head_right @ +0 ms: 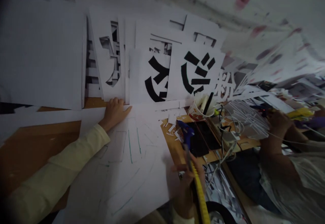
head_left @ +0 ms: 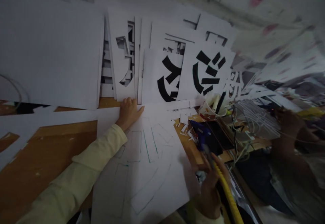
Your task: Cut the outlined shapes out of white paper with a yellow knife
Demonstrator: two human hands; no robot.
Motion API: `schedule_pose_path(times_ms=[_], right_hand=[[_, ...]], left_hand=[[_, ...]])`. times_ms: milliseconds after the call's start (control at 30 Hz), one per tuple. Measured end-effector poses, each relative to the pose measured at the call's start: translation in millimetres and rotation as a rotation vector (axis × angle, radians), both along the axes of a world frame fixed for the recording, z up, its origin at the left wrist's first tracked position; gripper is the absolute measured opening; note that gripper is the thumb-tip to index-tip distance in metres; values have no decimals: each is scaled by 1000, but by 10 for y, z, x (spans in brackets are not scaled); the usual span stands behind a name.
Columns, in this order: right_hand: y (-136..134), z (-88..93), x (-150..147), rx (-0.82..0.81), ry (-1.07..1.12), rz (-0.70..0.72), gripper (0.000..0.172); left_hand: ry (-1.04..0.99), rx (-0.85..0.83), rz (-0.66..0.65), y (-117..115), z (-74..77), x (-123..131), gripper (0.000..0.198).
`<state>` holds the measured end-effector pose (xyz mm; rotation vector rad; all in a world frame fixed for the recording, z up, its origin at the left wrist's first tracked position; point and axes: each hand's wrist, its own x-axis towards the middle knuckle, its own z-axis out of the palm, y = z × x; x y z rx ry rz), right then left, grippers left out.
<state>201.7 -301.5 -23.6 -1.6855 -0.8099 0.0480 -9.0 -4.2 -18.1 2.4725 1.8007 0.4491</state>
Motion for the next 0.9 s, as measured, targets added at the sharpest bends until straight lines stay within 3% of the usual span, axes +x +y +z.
schedule_pose_path(times_ms=[100, 167, 267, 300, 433, 667, 767, 833, 900], right_hand=[[-79, 154, 477, -46, -210, -251, 60], [-102, 189, 868, -110, -296, -212, 52], [-91, 104, 1398, -237, -354, -133, 50], [-77, 51, 1532, -323, -401, -93, 52], [-28, -137, 1826, -409, -409, -81, 45], [-78, -146, 1797, -317, -361, -111, 38], [-125, -146, 1503, -174, -305, -176, 44], [-157, -174, 1210, -32, -216, -226, 38], [-180, -218, 924, -6, -179, -190, 31]], left_hand=[[32, -1, -9, 1, 14, -18, 46], [58, -7, -9, -4, 33, -21, 47], [90, -21, 0, -14, 61, -18, 50], [100, -23, 3, -15, 69, -18, 51], [133, -10, -13, -6, 79, -28, 51], [155, 1, -11, 50, 22, -61, 51], [152, -7, -18, 61, 19, -68, 51], [158, -25, -15, 55, 40, -64, 51], [172, -47, -11, 43, 71, -54, 50]])
